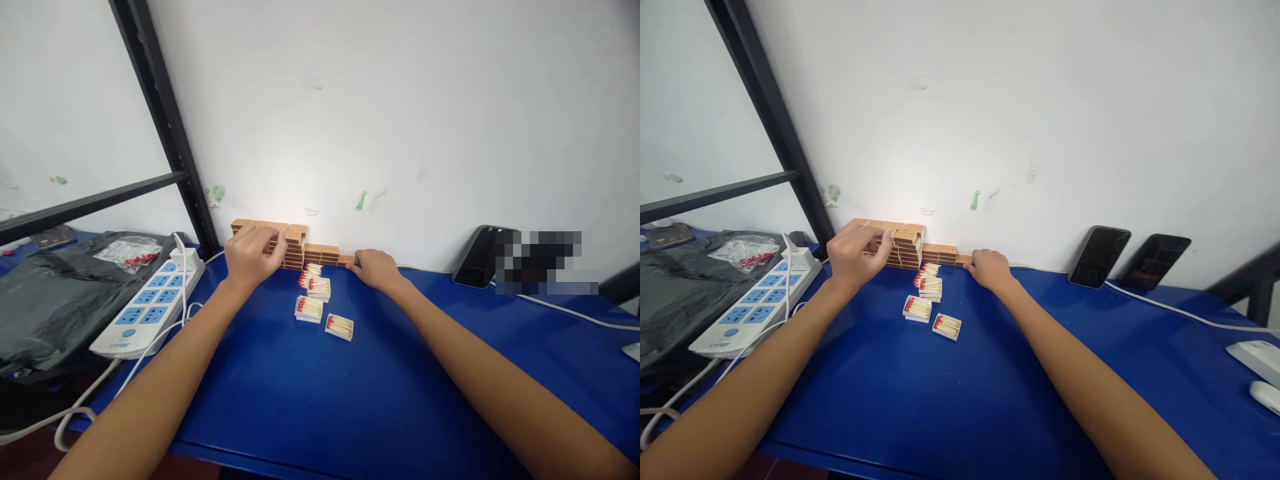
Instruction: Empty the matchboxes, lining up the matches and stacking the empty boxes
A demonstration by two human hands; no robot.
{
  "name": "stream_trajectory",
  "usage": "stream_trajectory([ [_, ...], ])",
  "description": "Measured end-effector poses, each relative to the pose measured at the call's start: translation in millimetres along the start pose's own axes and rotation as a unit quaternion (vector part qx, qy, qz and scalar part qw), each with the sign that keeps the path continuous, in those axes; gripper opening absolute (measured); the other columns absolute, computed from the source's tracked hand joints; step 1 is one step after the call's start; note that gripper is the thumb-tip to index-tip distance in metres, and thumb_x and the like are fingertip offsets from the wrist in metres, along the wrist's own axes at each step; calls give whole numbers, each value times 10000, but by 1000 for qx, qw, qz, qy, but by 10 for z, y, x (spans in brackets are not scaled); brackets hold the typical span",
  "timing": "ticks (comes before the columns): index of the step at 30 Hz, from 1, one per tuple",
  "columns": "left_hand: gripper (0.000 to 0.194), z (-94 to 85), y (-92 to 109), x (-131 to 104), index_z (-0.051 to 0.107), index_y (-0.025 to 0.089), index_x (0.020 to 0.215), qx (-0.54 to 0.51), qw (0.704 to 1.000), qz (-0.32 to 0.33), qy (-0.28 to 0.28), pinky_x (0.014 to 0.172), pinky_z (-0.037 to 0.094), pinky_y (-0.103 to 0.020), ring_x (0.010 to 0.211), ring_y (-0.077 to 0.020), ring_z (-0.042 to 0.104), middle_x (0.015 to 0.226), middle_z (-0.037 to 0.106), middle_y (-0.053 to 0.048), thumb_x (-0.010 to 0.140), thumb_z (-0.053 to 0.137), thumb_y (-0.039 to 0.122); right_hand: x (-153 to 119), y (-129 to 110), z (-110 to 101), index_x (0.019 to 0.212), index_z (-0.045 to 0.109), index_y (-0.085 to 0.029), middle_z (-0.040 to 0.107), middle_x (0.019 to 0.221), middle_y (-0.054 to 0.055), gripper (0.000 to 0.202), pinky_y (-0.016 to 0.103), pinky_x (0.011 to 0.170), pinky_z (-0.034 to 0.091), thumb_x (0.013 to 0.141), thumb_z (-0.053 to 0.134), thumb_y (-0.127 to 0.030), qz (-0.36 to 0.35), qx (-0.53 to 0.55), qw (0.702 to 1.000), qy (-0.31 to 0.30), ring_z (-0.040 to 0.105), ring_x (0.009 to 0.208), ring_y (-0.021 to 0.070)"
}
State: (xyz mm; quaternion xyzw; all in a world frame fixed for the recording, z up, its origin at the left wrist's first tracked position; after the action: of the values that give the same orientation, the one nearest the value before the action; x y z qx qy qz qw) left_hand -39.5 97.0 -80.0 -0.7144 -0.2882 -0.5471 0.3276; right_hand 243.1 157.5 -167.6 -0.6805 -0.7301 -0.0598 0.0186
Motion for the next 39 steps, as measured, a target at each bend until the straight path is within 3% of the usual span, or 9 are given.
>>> stream_trajectory([
  [4, 81, 18, -76, -14, 649, 203, 809, 19, 1000, -23, -9, 637, 428, -335, 653, -191, 555, 632, 628, -12, 882, 666, 172, -94, -2, -94, 1042, 696, -161, 739, 1092, 157, 322, 333, 732, 426, 1037, 526, -434, 2, 16, 999, 27, 680, 979, 283],
  [7, 36, 26, -99, -19, 665, 201, 861, 22, 999, -34, -17, 666, 427, -349, 699, -207, 556, 695, 652, -29, 885, 667, 174, -154, -133, -288, 1025, 682, -188, 739, 1057, 109, 294, 307, 742, 418, 1061, 457, -375, -35, 64, 994, 83, 667, 958, 230],
  [10, 34, 36, -116, -28, 663, 198, 902, 17, 998, -50, -24, 696, 434, -357, 728, -219, 556, 714, 653, -33, 900, 650, 167, -175, -428, -568, 1062, 663, -188, 723, 1044, 91, 222, 300, 763, 435, 1029, 521, -355, -122, 153, 967, 160, 651, 932, 214],
  [13, 45, 57, -133, -49, 655, 196, 923, 15, 997, -61, -34, 737, 441, -369, 762, -230, 566, 746, 664, -40, 909, 632, 159, -123, -826, -787, 1197, 626, -191, 688, 1152, 92, 251, 314, 836, 469, 992, 613, -337, -216, 184, 941, 187, 631, 1020, 225],
  [15, 44, 75, -143, -70, 650, 196, 925, 13, 997, -65, -40, 765, 447, -376, 785, -238, 575, 759, 665, -44, 911, 627, 162, -46, -1082, -860, 1259, 598, -188, 647, 1219, 102, 336, 326, 867, 486, 965, 678, -331, -256, 159, 937, 178, 602, 1100, 237],
  [19, 51, 105, -147, -108, 642, 197, 945, 5, 996, -70, -51, 793, 464, -376, 820, -246, 589, 785, 667, -49, 915, 618, 163, 128, -1391, -854, 1242, 591, -141, 583, 1261, 160, 467, 382, 868, 505, 883, 791, -362, -266, 37, 950, 162, 534, 1163, 295],
  [24, 57, 132, -112, -124, 642, 193, 947, -8, 996, -69, -62, 831, 482, -379, 851, -253, 602, 799, 669, -60, 916, 612, 155, 215, -1418, -750, 1254, 560, -128, 566, 1264, 173, 512, 370, 809, 506, 850, 827, -292, -250, -45, 952, 170, 518, 1131, 299],
  [35, 92, 143, -84, -139, 659, 166, 908, 10, 995, -63, -70, 831, 494, -371, 823, -241, 619, 809, 710, -63, 956, 580, 174, 204, -1371, -785, 1245, 546, -146, 542, 1307, 171, 370, 345, 743, 537, 953, 691, -320, -222, -38, 960, 166, 557, 1111, 282],
  [39, 89, 152, -73, -152, 662, 168, 902, 5, 996, -58, -67, 832, 495, -374, 805, -237, 627, 795, 712, -55, 952, 589, 175, 178, -1411, -770, 1266, 538, -134, 547, 1316, 189, 338, 346, 721, 536, 959, 626, -244, -226, -55, 958, 169, 549, 1118, 293],
])
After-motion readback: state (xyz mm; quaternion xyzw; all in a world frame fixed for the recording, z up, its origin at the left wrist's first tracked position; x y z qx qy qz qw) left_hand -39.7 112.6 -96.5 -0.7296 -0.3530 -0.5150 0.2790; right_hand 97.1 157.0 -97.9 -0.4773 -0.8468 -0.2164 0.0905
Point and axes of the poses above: each hand's wrist, its own x-axis towards the middle knuckle, its own z-axis out of the palm, y = z × x, the point moved 6 cm from there along x, towards the middle knuckle
